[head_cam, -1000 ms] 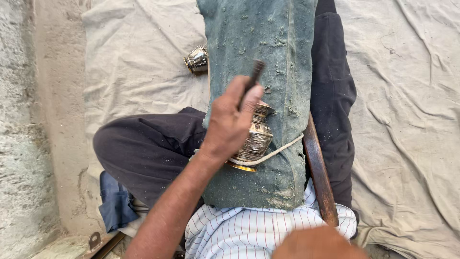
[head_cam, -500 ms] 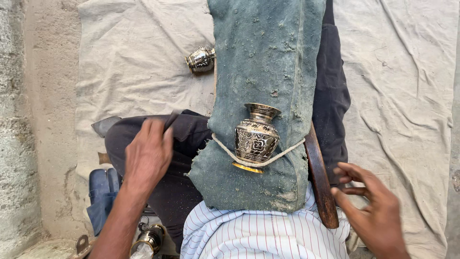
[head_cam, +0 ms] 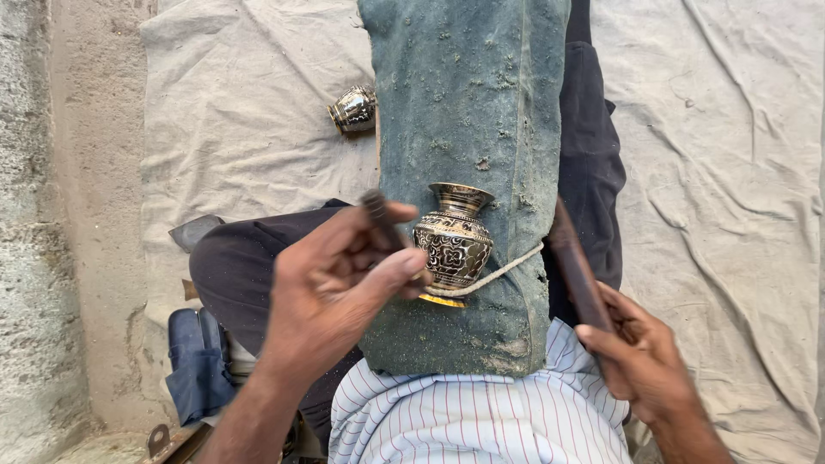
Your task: The person sits on the ground with a sand-filled cushion on their lap, holding a small brass vessel against it. They hold a steel punch against the vessel surface and strike it with a wooden mallet, repositioning the punch repeatedly to emboss a decorative pattern into the metal, rotating the vessel as they work.
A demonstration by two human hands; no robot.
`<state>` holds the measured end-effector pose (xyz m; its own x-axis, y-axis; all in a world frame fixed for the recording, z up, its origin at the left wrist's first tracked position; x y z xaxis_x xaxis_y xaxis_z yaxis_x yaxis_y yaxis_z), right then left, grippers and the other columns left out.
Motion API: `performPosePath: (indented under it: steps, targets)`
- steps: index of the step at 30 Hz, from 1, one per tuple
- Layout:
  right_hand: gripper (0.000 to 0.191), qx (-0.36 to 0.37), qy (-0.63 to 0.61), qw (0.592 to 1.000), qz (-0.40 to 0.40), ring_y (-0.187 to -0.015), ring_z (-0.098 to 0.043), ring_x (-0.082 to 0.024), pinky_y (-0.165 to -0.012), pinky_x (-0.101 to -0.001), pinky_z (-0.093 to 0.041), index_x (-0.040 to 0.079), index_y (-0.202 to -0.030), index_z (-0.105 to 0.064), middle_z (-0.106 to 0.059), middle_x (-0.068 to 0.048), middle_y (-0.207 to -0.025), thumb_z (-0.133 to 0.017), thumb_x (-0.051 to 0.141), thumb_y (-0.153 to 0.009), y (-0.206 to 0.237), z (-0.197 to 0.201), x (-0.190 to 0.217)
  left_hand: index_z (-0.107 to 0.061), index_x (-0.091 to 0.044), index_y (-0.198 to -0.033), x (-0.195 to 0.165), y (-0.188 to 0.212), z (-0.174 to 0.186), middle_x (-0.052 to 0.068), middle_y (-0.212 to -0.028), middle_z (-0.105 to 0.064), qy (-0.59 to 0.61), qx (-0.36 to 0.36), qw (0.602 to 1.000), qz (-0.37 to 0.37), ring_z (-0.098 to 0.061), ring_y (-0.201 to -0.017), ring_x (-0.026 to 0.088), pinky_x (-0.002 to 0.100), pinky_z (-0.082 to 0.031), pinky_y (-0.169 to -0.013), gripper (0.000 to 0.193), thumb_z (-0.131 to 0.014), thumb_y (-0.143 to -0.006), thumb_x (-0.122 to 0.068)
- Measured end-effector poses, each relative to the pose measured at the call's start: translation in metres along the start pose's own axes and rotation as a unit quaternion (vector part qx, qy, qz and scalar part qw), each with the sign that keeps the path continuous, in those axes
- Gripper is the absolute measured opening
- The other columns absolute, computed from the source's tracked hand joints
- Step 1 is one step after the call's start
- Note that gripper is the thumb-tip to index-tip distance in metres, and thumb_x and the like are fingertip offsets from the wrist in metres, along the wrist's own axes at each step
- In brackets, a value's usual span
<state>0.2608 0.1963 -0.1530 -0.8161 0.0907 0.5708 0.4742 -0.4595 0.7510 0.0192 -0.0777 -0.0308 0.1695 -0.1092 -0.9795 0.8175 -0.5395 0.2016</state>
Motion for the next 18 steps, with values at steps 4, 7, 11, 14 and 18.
performPosePath:
  steps: [4,7,11,14,18]
  targets:
    - [0.072,-0.058,-0.130,0.966,0.215,-0.106,-0.069,-0.019,-0.091,-0.0323,-0.059,-0.003,-0.145,-0.047,-0.068,-0.013,-0.116,-0.075,0.005,-0.079,0.021,0.018,0.000,-0.070,-0.005,-0.122,-0.019,-0.019,-0.031,0.008,-0.100,-0.074,-0.123,0.029,0.986,-0.112,-0.074,-0.088,0.011,0.023,-0.066,-0.074,0.030,-0.079,-0.095,-0.011]
    - [0.071,0.009,-0.126,0.967,0.223,-0.102,-0.073,-0.021,-0.085,-0.0355,-0.065,0.001,-0.145,-0.048,-0.070,-0.015,-0.107,-0.078,0.000,-0.081,0.027,0.014,0.004,-0.069,-0.008,-0.124,-0.028,-0.022,-0.044,0.006,-0.104,-0.075,-0.197,0.028,0.962,-0.186,-0.077,-0.094,0.010,0.022,-0.070,-0.082,0.032,-0.080,-0.095,-0.011]
    - [0.056,0.003,-0.056,0.968,0.244,-0.089,-0.074,-0.020,-0.075,-0.0343,-0.065,0.001,-0.130,-0.054,-0.072,-0.013,-0.098,-0.080,0.000,-0.080,0.031,0.018,0.030,-0.068,-0.006,-0.127,-0.026,-0.024,-0.048,0.006,-0.100,-0.075,-0.266,0.013,0.949,-0.171,-0.076,-0.090,0.010,0.022,-0.067,-0.078,0.037,-0.079,-0.093,-0.011]
    - [0.042,-0.038,0.019,0.959,0.279,-0.079,-0.072,-0.016,-0.066,-0.0311,-0.062,-0.001,-0.114,-0.059,-0.071,-0.009,-0.091,-0.080,0.002,-0.078,0.039,0.032,0.060,-0.064,-0.004,-0.124,-0.022,-0.025,-0.046,0.006,-0.104,-0.075,-0.251,-0.012,0.955,-0.159,-0.078,-0.096,0.012,0.025,-0.068,-0.084,0.031,-0.078,-0.097,-0.010]
    - [0.037,-0.003,0.124,0.958,0.260,-0.063,-0.070,-0.018,-0.057,-0.0329,-0.059,0.003,-0.108,-0.060,-0.067,-0.010,-0.079,-0.082,0.004,-0.079,0.043,0.042,0.095,-0.062,-0.004,-0.124,-0.023,-0.024,-0.050,0.006,-0.099,-0.072,-0.283,-0.031,0.940,-0.186,-0.077,-0.092,0.011,0.024,-0.069,-0.080,0.030,-0.077,-0.098,-0.011]
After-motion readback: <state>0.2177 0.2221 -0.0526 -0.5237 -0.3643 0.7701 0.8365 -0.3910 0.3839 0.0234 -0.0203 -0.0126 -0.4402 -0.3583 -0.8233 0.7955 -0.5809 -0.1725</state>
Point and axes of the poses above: each hand's wrist, its own y-axis away from the middle knuckle, its own z-axis out of the back of the hand, x = y × z, the point moved 4 cm from there along -y, towards the middle knuckle
